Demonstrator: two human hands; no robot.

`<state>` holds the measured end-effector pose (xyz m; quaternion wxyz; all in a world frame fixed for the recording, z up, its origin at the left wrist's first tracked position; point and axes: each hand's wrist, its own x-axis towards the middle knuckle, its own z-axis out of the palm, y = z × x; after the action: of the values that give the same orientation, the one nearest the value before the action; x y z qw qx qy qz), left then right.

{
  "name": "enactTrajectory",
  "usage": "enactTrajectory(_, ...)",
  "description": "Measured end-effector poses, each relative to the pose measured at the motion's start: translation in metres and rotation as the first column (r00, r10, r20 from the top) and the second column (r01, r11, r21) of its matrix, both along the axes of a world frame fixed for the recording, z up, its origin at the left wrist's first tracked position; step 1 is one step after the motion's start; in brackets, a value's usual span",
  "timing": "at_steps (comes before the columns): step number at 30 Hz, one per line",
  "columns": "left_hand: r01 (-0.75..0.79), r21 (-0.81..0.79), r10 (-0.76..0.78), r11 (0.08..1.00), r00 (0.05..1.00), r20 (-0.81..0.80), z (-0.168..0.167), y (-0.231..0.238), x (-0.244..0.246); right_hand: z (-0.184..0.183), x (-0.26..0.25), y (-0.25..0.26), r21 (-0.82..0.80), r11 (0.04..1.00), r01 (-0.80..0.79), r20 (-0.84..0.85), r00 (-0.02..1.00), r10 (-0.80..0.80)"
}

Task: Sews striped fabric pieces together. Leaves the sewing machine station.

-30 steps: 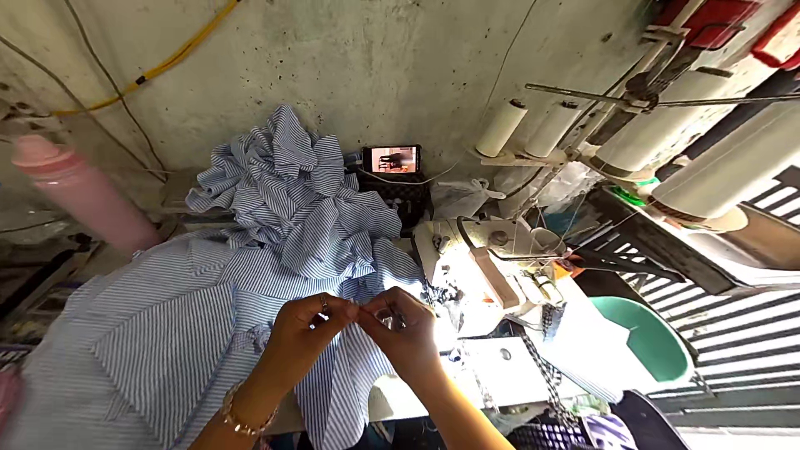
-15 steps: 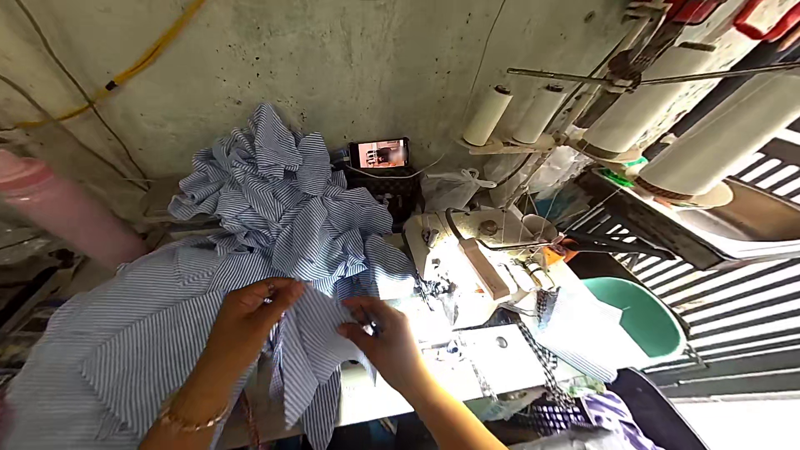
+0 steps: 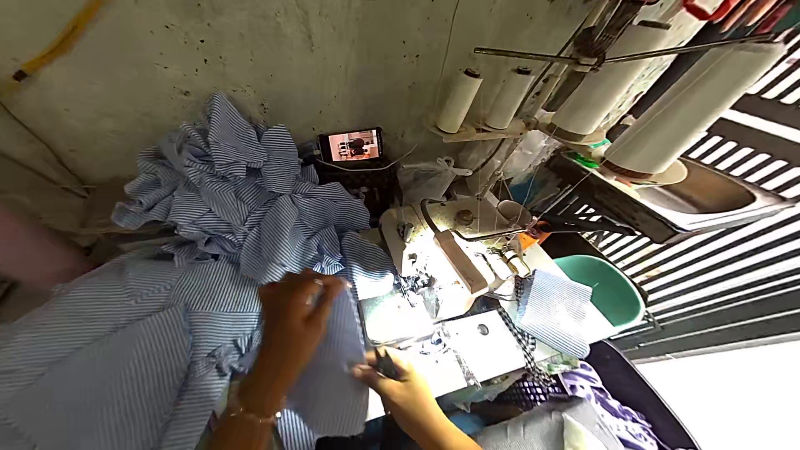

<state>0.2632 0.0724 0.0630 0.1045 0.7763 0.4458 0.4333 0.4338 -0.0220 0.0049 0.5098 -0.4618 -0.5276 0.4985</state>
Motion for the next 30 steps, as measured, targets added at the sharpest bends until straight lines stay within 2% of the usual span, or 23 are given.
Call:
enactTrajectory(2, 0.009, -0.035, -0.013, 0.999, 0.995, -0.101, -0.028, -0.003, 0.042, -0.022, 0.021, -0.02, -0.232, 0.967, 0.104, -0.09, 0.988, -0.127)
enactTrajectory(4, -0.024, -0.002, 0.023, 1.0, 0.981, -0.195, -0.047, -0.009, 0.071, -0.04, 0.036, -0.036, -0.299, 0.934, 0.196, -0.107, 0.966, -0.236)
enactTrajectory(7, -0.08, 0.1, 0.1, 0.992, 0.971, -0.219, -0.059, -0.015, 0.092, -0.05, 0.049, -0.047, -0.284, 0.924, 0.254, -0.122, 0.947, -0.298)
enactTrajectory(12, -0.188, 0.233, 0.247, 0.954, 0.934, -0.257, -0.066, -0.03, 0.095, -0.043, 0.052, -0.058, -0.321, 0.917, 0.239, -0.143, 0.944, -0.296)
enactTrajectory(18, -0.178, 0.169, 0.22, 0.97, 0.933, -0.283, -0.065, -0.036, 0.096, -0.041, 0.055, -0.06, -0.282, 0.934, 0.221, -0.21, 0.935, -0.285)
enactTrajectory(25, -0.228, 0.174, 0.274, 0.958, 0.909, -0.315, -0.06, -0.011, 0.103, -0.037, 0.065, -0.038, -0.27, 0.935, 0.229, -0.267, 0.915, -0.301)
enactTrajectory(30, -0.221, 0.232, 0.286, 0.947, 0.909, -0.304, -0.059, -0.018, 0.102, -0.038, 0.067, -0.039, -0.263, 0.935, 0.238, -0.249, 0.92, -0.304)
